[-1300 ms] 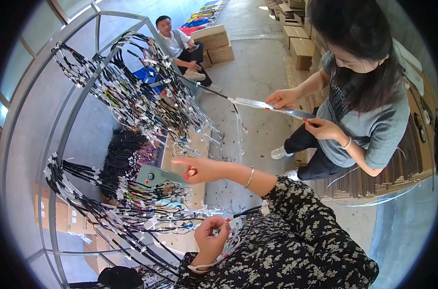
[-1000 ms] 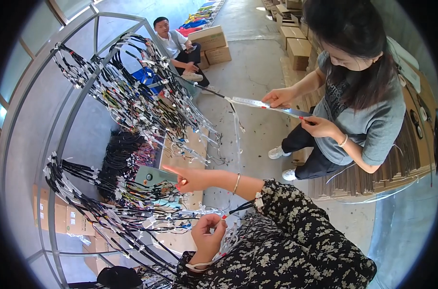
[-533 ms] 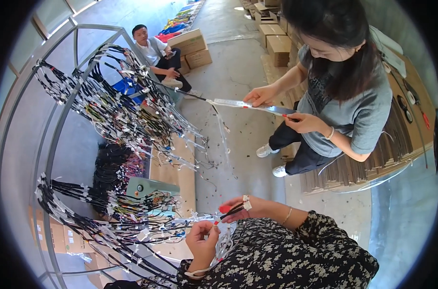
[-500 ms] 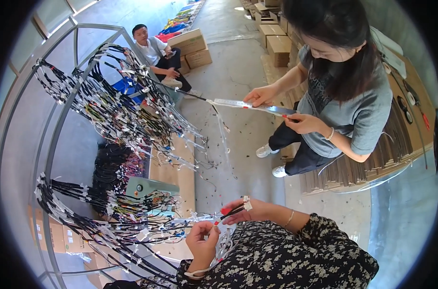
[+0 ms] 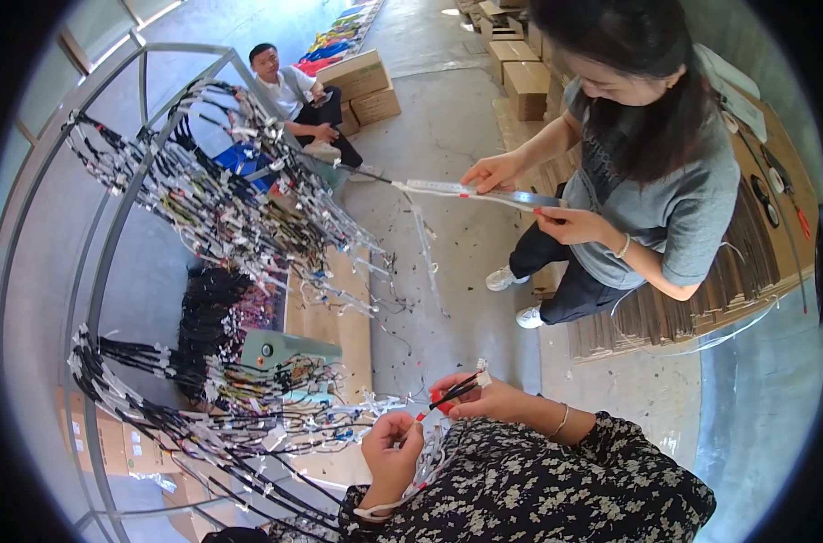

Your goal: Taping and measuring electrical wire harnesses in a factory environment.

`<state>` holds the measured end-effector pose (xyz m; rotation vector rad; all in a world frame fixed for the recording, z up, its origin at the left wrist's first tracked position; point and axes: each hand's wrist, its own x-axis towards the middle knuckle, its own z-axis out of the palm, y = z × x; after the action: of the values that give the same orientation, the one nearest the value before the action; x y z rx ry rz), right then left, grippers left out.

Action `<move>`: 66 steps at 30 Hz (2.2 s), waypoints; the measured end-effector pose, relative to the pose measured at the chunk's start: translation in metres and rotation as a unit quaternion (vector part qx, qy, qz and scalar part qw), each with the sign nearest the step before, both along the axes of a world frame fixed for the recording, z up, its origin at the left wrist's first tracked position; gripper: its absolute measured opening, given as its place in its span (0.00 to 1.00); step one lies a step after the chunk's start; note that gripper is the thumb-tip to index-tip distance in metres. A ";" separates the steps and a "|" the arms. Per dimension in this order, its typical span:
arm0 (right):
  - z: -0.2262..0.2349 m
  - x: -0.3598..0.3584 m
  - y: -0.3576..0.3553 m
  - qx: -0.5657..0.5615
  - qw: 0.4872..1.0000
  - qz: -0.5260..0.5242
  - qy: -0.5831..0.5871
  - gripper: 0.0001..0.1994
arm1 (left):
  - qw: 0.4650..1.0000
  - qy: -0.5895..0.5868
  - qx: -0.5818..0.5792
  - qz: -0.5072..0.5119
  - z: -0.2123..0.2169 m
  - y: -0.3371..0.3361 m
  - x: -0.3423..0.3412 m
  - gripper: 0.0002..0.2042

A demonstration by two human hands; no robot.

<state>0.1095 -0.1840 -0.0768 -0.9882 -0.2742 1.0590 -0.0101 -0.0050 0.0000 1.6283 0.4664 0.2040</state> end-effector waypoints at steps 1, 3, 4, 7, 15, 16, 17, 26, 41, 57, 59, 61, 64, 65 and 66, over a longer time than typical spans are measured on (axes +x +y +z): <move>-0.002 -0.002 0.001 0.014 1.000 0.003 -0.008 0.26 | 1.000 -0.010 -0.011 0.005 -0.002 -0.001 -0.002 0.05; -0.005 -0.006 0.003 0.032 0.999 0.000 0.000 0.26 | 0.999 -0.019 -0.024 0.009 -0.003 -0.002 -0.005 0.05; -0.005 -0.007 0.003 0.050 0.999 -0.003 0.005 0.26 | 0.999 -0.023 -0.024 0.005 -0.003 -0.004 -0.005 0.05; 0.011 -0.004 -0.004 0.022 0.999 0.002 -0.027 0.26 | 1.000 -0.005 0.011 0.005 -0.007 -0.007 -0.007 0.06; 0.109 0.114 0.023 0.047 0.914 -0.213 -0.341 0.47 | 0.998 -0.048 -0.013 0.032 -0.007 -0.024 -0.007 0.05; 0.127 0.127 0.026 0.033 0.903 -0.237 -0.356 0.47 | 0.998 -0.048 -0.023 0.036 -0.004 -0.026 -0.009 0.05; 0.141 0.138 0.027 0.018 0.890 -0.263 -0.372 0.47 | 0.998 -0.044 -0.027 0.034 0.000 -0.026 -0.010 0.05; 0.051 0.081 0.031 0.050 0.966 -0.059 -0.248 0.26 | 0.997 -0.048 -0.052 0.010 0.008 0.002 -0.007 0.06; 0.055 -0.018 -0.005 0.016 0.999 0.017 0.025 0.27 | 0.997 -0.005 -0.037 -0.071 0.003 -0.001 -0.005 0.04; 0.056 -0.018 0.005 0.071 0.990 0.000 -0.122 0.26 | 0.989 -0.043 0.033 -0.138 0.018 0.007 -0.002 0.05; 0.053 -0.017 0.001 0.059 0.990 0.014 -0.126 0.26 | 0.987 -0.048 0.050 -0.146 0.013 0.010 -0.002 0.06; 0.055 -0.020 0.003 0.059 0.990 0.019 -0.129 0.26 | 0.985 -0.064 0.051 -0.153 0.012 0.012 -0.005 0.07; 0.052 -0.022 0.000 0.061 0.987 0.019 -0.150 0.27 | 0.982 -0.081 0.072 -0.153 0.013 0.012 -0.005 0.07; 0.051 -0.023 -0.001 0.058 0.987 0.023 -0.148 0.27 | 0.980 -0.092 0.086 -0.153 0.013 0.012 -0.005 0.07; 0.050 -0.024 0.000 0.064 0.986 0.017 -0.154 0.27 | 0.979 -0.095 0.094 -0.154 0.015 0.012 -0.004 0.07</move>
<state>0.0855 -0.1843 -0.0270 -1.0314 -0.6074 0.9053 -0.0137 0.0075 0.0152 1.8210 0.0452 0.1717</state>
